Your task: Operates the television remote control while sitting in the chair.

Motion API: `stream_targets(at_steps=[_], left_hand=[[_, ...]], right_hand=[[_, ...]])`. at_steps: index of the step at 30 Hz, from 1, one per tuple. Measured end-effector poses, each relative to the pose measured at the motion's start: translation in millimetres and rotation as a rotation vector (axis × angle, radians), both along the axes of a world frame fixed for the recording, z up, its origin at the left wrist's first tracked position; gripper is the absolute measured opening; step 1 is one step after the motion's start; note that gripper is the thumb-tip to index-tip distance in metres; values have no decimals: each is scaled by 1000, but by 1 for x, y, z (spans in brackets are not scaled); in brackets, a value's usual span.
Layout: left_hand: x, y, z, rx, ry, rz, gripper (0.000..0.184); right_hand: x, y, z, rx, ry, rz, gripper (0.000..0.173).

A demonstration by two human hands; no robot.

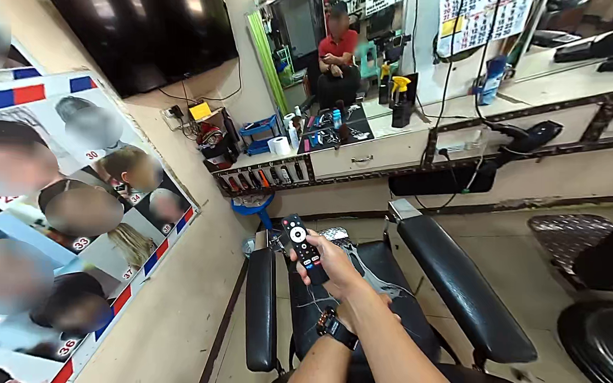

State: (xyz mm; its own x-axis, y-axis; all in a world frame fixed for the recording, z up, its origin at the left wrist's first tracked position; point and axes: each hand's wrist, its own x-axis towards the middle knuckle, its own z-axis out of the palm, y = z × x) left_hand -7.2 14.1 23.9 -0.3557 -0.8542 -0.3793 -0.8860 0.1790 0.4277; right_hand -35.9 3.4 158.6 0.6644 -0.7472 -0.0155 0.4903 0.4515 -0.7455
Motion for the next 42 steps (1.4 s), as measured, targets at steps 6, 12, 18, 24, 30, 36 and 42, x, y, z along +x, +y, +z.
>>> stream_targets(at_steps=[6, 12, 18, 24, 30, 36, 42], left_hand=[[4, 0, -3, -28, -28, -10, 57], [-5, 3, 22, 43, -117, 38, 58], [0, 0, 13, 18, -119, 25, 57], [8, 10, 17, -144, -24, -82, 55], [-1, 19, 31, -31, -11, -6, 51], [9, -2, -3, 4, 39, -65, 53], [8, -13, -16, 19, 39, -120, 53]], right_hand=[[1, -3, -3, 27, 19, -29, 50], [3, -2, -3, 20, 42, -20, 55], [6, -2, -5, 24, 33, -19, 54], [4, -3, -4, -53, 31, 15, 44], [3, 0, -2, -103, 93, -3, 37], [7, 2, -1, -163, 163, -44, 34], [9, -1, -5, -202, 236, -67, 32]])
